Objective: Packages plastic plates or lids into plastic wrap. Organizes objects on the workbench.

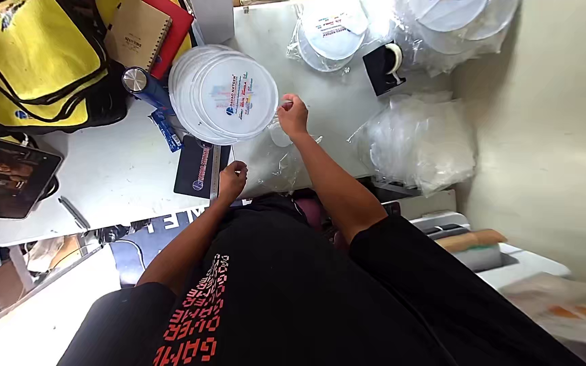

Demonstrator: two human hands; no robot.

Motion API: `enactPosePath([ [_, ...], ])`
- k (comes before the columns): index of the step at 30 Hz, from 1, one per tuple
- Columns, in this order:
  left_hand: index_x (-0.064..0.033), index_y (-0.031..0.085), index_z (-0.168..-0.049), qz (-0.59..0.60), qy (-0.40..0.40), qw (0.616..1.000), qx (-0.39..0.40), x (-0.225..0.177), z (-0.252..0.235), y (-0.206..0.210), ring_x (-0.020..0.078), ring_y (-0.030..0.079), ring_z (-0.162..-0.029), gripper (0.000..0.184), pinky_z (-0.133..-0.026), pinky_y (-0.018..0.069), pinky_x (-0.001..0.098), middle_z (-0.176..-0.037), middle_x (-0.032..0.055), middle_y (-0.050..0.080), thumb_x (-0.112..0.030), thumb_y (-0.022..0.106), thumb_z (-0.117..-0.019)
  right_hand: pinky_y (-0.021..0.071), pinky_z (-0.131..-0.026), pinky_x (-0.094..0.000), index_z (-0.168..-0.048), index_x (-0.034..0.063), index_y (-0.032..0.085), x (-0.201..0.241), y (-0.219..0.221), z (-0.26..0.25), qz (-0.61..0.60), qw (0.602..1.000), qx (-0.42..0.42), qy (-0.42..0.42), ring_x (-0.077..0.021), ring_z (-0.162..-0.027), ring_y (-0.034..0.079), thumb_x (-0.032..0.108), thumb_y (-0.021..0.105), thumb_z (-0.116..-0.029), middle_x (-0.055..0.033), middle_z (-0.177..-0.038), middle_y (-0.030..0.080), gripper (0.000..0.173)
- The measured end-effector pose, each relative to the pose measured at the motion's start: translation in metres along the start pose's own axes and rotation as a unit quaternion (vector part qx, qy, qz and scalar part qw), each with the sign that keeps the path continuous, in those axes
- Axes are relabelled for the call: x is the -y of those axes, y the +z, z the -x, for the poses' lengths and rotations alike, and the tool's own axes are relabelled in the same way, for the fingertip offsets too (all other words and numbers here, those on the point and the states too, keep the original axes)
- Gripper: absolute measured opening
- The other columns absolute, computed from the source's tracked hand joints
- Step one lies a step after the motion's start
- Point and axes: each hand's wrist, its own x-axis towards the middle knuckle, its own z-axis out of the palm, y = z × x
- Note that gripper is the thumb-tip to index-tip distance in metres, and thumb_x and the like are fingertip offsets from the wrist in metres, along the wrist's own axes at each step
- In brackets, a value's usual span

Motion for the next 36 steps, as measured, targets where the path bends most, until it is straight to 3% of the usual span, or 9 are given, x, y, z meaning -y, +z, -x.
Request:
enactPosePath([
  [5,-0.0058,0.069,-0.116,0.012,-0.011,0.999,0.029,0.005,-0.010,-0.003,0.0226,0.075,-0.081,0.023,-0.080,0.0622,0.0474,-0.101,0.0105,0.075,-0.022,0.061,-0.1022,0.0588,-0.090,-0.0481,-0.156,0.0084,0.033,-0.022,-0.007,0.006,-0.094,0.994,0.045,0.044,-0.0328,-0.109,0.068,0.028,0.078,-0.0900,-0.0234,-0.138,0.058,0.082],
  [9,-0.0051,0.070,-0.115,0.009,-0.002,0.999,0.053,0.009,-0.018,-0.001,0.0226,0.074,-0.079,0.022,-0.079,0.0622,0.0470,-0.099,0.0103,0.076,-0.020,0.062,-0.1011,0.0583,-0.088,-0.0498,-0.139,0.0020,0.055,-0.022,0.023,-0.001,-0.085,0.993,0.032,0.069,-0.0300,-0.095,0.071,0.018,0.079,-0.0872,-0.0190,-0.108,0.072,0.059],
  [14,-0.0062,0.070,-0.114,0.015,-0.001,0.999,0.042,0.007,-0.018,-0.004,0.0206,0.074,-0.076,0.021,-0.076,0.0633,0.0447,-0.095,0.0087,0.075,-0.021,0.063,-0.1007,0.0652,-0.073,-0.0446,-0.130,0.0066,0.064,0.016,0.030,0.014,-0.065,0.994,0.079,0.023,-0.0245,-0.084,0.075,0.019,0.070,-0.0956,-0.0127,-0.115,0.072,0.037],
  [22,-0.0040,0.071,-0.110,0.010,0.020,1.000,0.006,-0.015,-0.015,-0.017,0.0223,0.073,-0.080,0.023,-0.081,0.0593,0.0480,-0.093,0.0097,0.076,-0.023,0.066,-0.0993,0.0609,-0.076,-0.0410,-0.148,0.0154,0.049,-0.013,-0.069,0.047,-0.170,0.983,0.064,0.031,-0.0197,-0.080,0.070,0.008,0.048,-0.1044,-0.0129,-0.100,0.072,0.044],
  [25,-0.0031,0.071,-0.111,0.057,0.029,0.998,0.008,-0.020,-0.021,-0.013,0.0203,0.075,-0.080,0.026,-0.081,0.0622,0.0443,-0.095,0.0097,0.076,-0.026,0.066,-0.1003,0.0435,-0.052,-0.0157,-0.115,0.0178,0.058,-0.077,-0.099,0.082,-0.453,0.861,0.187,0.134,0.0007,-0.059,0.051,0.021,0.033,-0.1072,0.0050,-0.085,0.062,0.026],
  [27,-0.0030,0.071,-0.111,0.079,0.029,0.996,-0.002,-0.023,-0.027,-0.008,0.0202,0.075,-0.080,0.025,-0.080,0.0625,0.0440,-0.096,0.0101,0.076,-0.025,0.066,-0.1002,0.0522,-0.059,-0.0155,-0.124,0.0137,0.055,-0.112,-0.096,0.114,-0.705,0.650,0.246,0.142,-0.0054,-0.071,0.062,0.049,0.042,-0.1043,-0.0031,-0.111,0.063,0.043],
  [28,-0.0031,0.071,-0.111,0.091,0.025,0.996,-0.005,-0.023,-0.029,-0.006,0.0200,0.075,-0.080,0.024,-0.079,0.0628,0.0436,-0.096,0.0100,0.076,-0.024,0.066,-0.1000,0.0576,-0.067,-0.0230,-0.134,0.0136,0.055,-0.116,-0.095,0.132,-0.748,0.609,0.225,0.136,-0.0152,-0.084,0.069,0.054,0.047,-0.1022,-0.0114,-0.133,0.062,0.052],
  [33,0.0003,0.067,-0.113,0.117,0.002,0.993,0.004,-0.029,-0.035,0.002,0.0203,0.074,-0.081,0.022,-0.080,0.0627,0.0419,-0.099,0.0124,0.074,-0.016,0.067,-0.0984,0.0557,-0.100,-0.0422,-0.147,0.0099,0.055,-0.109,-0.095,0.178,-0.544,0.834,0.089,0.034,-0.0215,-0.120,0.064,-0.004,0.050,-0.0908,-0.0114,-0.142,0.060,0.058],
  [36,-0.0009,0.069,-0.111,0.073,0.004,0.997,-0.003,-0.032,-0.036,0.005,0.0237,0.073,-0.089,0.024,-0.084,0.0583,0.0494,-0.100,0.0137,0.075,-0.015,0.071,-0.0913,0.0591,-0.098,-0.0421,-0.144,0.0042,0.057,-0.098,-0.090,0.191,-0.243,0.970,0.010,0.001,-0.0229,-0.114,0.069,-0.013,0.057,-0.0909,-0.0134,-0.135,0.066,0.056],
])
